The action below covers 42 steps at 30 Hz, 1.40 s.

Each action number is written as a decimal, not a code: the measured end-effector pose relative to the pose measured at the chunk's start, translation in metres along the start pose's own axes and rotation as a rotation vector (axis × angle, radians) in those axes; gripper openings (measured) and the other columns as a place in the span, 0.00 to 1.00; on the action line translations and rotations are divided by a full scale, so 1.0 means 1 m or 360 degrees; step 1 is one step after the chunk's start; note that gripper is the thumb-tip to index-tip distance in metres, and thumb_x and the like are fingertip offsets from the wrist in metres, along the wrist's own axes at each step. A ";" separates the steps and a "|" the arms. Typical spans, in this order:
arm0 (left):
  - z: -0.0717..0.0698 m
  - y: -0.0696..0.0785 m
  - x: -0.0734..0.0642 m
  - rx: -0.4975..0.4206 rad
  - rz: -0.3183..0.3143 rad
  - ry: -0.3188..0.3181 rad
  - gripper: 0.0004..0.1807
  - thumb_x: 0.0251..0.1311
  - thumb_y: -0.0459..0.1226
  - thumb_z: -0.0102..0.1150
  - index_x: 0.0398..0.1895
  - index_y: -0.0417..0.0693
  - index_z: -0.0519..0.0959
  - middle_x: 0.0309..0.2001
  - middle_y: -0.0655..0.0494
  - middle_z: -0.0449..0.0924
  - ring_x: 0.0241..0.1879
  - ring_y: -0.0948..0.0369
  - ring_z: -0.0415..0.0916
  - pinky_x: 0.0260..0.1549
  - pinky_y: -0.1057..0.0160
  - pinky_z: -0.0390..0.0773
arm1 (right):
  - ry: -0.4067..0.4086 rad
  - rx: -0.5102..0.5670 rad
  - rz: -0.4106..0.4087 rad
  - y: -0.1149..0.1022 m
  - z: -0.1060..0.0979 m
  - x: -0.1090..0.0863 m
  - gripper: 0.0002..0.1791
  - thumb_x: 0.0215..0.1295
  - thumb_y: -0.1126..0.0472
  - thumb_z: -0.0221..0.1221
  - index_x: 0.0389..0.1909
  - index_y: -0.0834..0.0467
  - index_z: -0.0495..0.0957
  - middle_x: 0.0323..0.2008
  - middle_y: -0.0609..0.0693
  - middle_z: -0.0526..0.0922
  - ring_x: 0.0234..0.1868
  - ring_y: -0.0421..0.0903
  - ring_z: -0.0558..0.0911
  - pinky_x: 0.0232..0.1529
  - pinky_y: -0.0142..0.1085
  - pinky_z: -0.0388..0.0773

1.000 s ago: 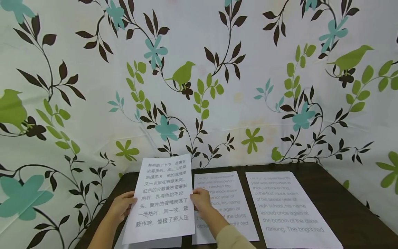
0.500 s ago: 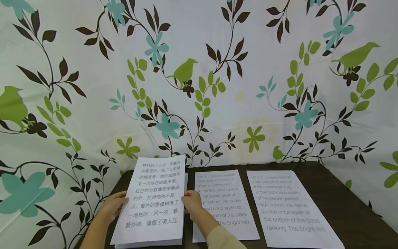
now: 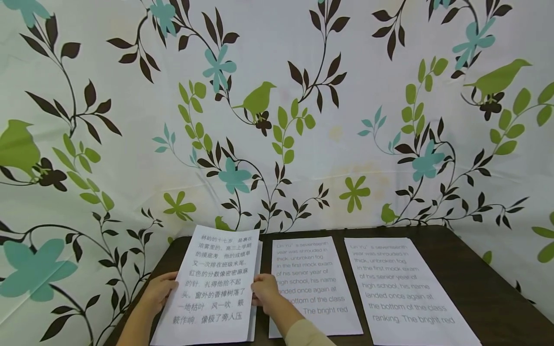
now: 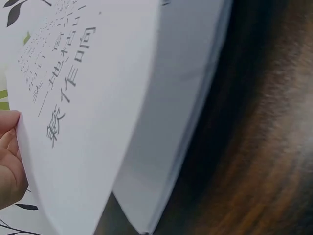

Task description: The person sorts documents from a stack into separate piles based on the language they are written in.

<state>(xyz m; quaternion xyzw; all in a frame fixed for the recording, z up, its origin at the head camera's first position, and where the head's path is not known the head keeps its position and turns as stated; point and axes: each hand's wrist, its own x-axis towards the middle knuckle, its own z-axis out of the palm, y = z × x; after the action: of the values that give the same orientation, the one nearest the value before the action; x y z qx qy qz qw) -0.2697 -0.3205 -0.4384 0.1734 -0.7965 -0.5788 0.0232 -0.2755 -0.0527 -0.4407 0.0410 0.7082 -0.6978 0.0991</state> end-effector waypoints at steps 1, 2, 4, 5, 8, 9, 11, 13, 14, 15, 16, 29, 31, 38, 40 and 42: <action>0.001 -0.001 0.000 0.0000 -0.0006 0.0007 0.22 0.56 0.27 0.41 0.55 0.26 0.59 0.38 0.40 0.72 0.29 0.56 0.71 0.26 0.59 0.72 | -0.0003 0.0004 0.0000 0.002 0.000 0.001 0.13 0.50 0.76 0.48 0.38 0.70 0.73 0.20 0.53 0.73 0.18 0.43 0.75 0.18 0.33 0.75; 0.003 -0.002 0.000 -0.0002 -0.0008 0.0013 0.22 0.56 0.26 0.40 0.55 0.26 0.59 0.39 0.40 0.71 0.30 0.56 0.71 0.26 0.59 0.72 | -0.0005 0.0008 -0.0001 0.004 -0.001 0.001 0.13 0.50 0.76 0.48 0.38 0.70 0.73 0.20 0.53 0.74 0.18 0.43 0.75 0.18 0.34 0.75; 0.006 -0.005 -0.001 0.0000 -0.0013 0.0020 0.22 0.56 0.26 0.40 0.55 0.26 0.59 0.40 0.38 0.71 0.30 0.56 0.71 0.26 0.59 0.71 | -0.0012 0.0010 0.0001 0.006 -0.001 0.003 0.13 0.50 0.76 0.49 0.37 0.69 0.74 0.20 0.53 0.74 0.19 0.43 0.76 0.19 0.34 0.75; 0.007 -0.006 -0.002 -0.0001 -0.0016 0.0025 0.22 0.55 0.26 0.40 0.54 0.25 0.60 0.40 0.38 0.71 0.30 0.56 0.71 0.27 0.59 0.71 | -0.0020 0.0012 0.0005 0.007 -0.001 0.003 0.12 0.50 0.76 0.49 0.37 0.69 0.74 0.20 0.53 0.75 0.19 0.43 0.76 0.19 0.35 0.75; 0.011 -0.011 -0.002 -0.0026 -0.0018 0.0036 0.21 0.55 0.25 0.39 0.54 0.24 0.60 0.39 0.37 0.71 0.30 0.56 0.71 0.27 0.59 0.71 | -0.0059 0.0034 0.0026 0.009 -0.001 0.004 0.10 0.51 0.75 0.49 0.35 0.69 0.74 0.21 0.53 0.77 0.19 0.44 0.77 0.20 0.36 0.76; 0.012 -0.013 -0.002 -0.0039 -0.0012 0.0035 0.21 0.55 0.25 0.39 0.53 0.23 0.60 0.39 0.37 0.71 0.30 0.56 0.71 0.27 0.59 0.71 | -0.0071 0.0036 0.0038 0.010 -0.001 0.004 0.09 0.51 0.75 0.50 0.34 0.69 0.73 0.21 0.53 0.77 0.18 0.44 0.77 0.20 0.36 0.76; 0.014 -0.016 0.000 -0.0055 -0.0001 0.0043 0.21 0.55 0.24 0.39 0.53 0.23 0.60 0.38 0.37 0.72 0.29 0.56 0.72 0.26 0.59 0.72 | -0.0092 0.0045 0.0056 0.009 0.000 0.004 0.08 0.52 0.75 0.50 0.34 0.70 0.73 0.22 0.53 0.78 0.18 0.44 0.78 0.20 0.37 0.76; 0.016 -0.018 0.002 -0.0062 0.0003 0.0054 0.20 0.55 0.24 0.38 0.53 0.23 0.60 0.38 0.37 0.72 0.29 0.56 0.72 0.26 0.59 0.72 | -0.0104 0.0052 0.0072 0.009 -0.001 0.003 0.08 0.52 0.75 0.50 0.34 0.70 0.72 0.22 0.53 0.78 0.18 0.45 0.78 0.21 0.37 0.76; 0.017 -0.020 0.003 -0.0059 0.0001 0.0063 0.20 0.55 0.24 0.38 0.53 0.23 0.60 0.38 0.37 0.71 0.29 0.56 0.72 0.26 0.59 0.72 | -0.0106 0.0050 0.0079 0.008 -0.001 0.003 0.08 0.52 0.75 0.50 0.34 0.70 0.72 0.22 0.53 0.78 0.18 0.44 0.77 0.21 0.38 0.76; 0.018 -0.020 0.004 -0.0054 0.0001 0.0068 0.20 0.55 0.24 0.37 0.53 0.23 0.60 0.39 0.36 0.71 0.29 0.55 0.72 0.26 0.59 0.72 | -0.0104 0.0047 0.0084 0.009 -0.001 0.003 0.08 0.52 0.76 0.50 0.34 0.70 0.72 0.22 0.53 0.77 0.18 0.44 0.77 0.21 0.38 0.76; 0.018 -0.021 0.005 -0.0047 -0.0006 0.0076 0.20 0.56 0.24 0.37 0.53 0.23 0.60 0.39 0.36 0.71 0.29 0.55 0.72 0.26 0.59 0.72 | -0.0102 0.0043 0.0087 0.009 -0.002 0.003 0.09 0.51 0.76 0.49 0.34 0.71 0.72 0.21 0.53 0.77 0.17 0.45 0.77 0.21 0.38 0.76; 0.018 -0.023 0.004 -0.0099 -0.0032 0.0056 0.25 0.57 0.31 0.41 0.56 0.24 0.56 0.48 0.30 0.63 0.41 0.45 0.68 0.29 0.60 0.72 | -0.0134 -0.0075 0.0162 0.008 -0.009 -0.002 0.13 0.51 0.74 0.48 0.40 0.71 0.71 0.22 0.57 0.73 0.20 0.46 0.75 0.22 0.35 0.76; 0.018 -0.022 0.004 -0.0095 -0.0060 0.0049 0.27 0.58 0.35 0.42 0.58 0.26 0.54 0.53 0.29 0.57 0.48 0.40 0.62 0.33 0.57 0.71 | -0.0148 -0.0086 0.0162 0.007 -0.011 -0.003 0.14 0.51 0.74 0.47 0.40 0.72 0.71 0.23 0.57 0.72 0.20 0.46 0.75 0.22 0.35 0.76; 0.016 -0.023 0.008 -0.0128 -0.0072 0.0008 0.34 0.58 0.42 0.44 0.60 0.27 0.49 0.57 0.28 0.49 0.56 0.37 0.49 0.51 0.44 0.54 | -0.0165 -0.0123 0.0118 0.006 -0.019 0.001 0.17 0.49 0.74 0.50 0.42 0.73 0.68 0.25 0.57 0.74 0.21 0.46 0.76 0.22 0.36 0.76; 0.015 -0.021 0.005 -0.0140 -0.0042 -0.0015 0.34 0.58 0.42 0.43 0.60 0.26 0.48 0.58 0.26 0.48 0.57 0.38 0.48 0.52 0.44 0.53 | -0.0168 -0.0141 0.0106 0.006 -0.022 0.002 0.18 0.50 0.73 0.51 0.44 0.73 0.67 0.26 0.57 0.74 0.22 0.47 0.76 0.23 0.36 0.76; 0.013 -0.018 0.003 -0.0147 -0.0036 -0.0024 0.35 0.59 0.42 0.43 0.60 0.25 0.47 0.58 0.26 0.48 0.57 0.38 0.48 0.52 0.45 0.53 | -0.0175 -0.0154 0.0097 0.006 -0.025 0.004 0.19 0.50 0.72 0.51 0.45 0.74 0.66 0.27 0.57 0.74 0.23 0.48 0.77 0.23 0.36 0.76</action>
<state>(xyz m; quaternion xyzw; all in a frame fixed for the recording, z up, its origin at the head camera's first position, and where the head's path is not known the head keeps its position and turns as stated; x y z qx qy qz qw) -0.2714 -0.3141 -0.4604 0.1767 -0.7670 -0.6165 0.0186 -0.2800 -0.0279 -0.4470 0.0192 0.7331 -0.6605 0.1608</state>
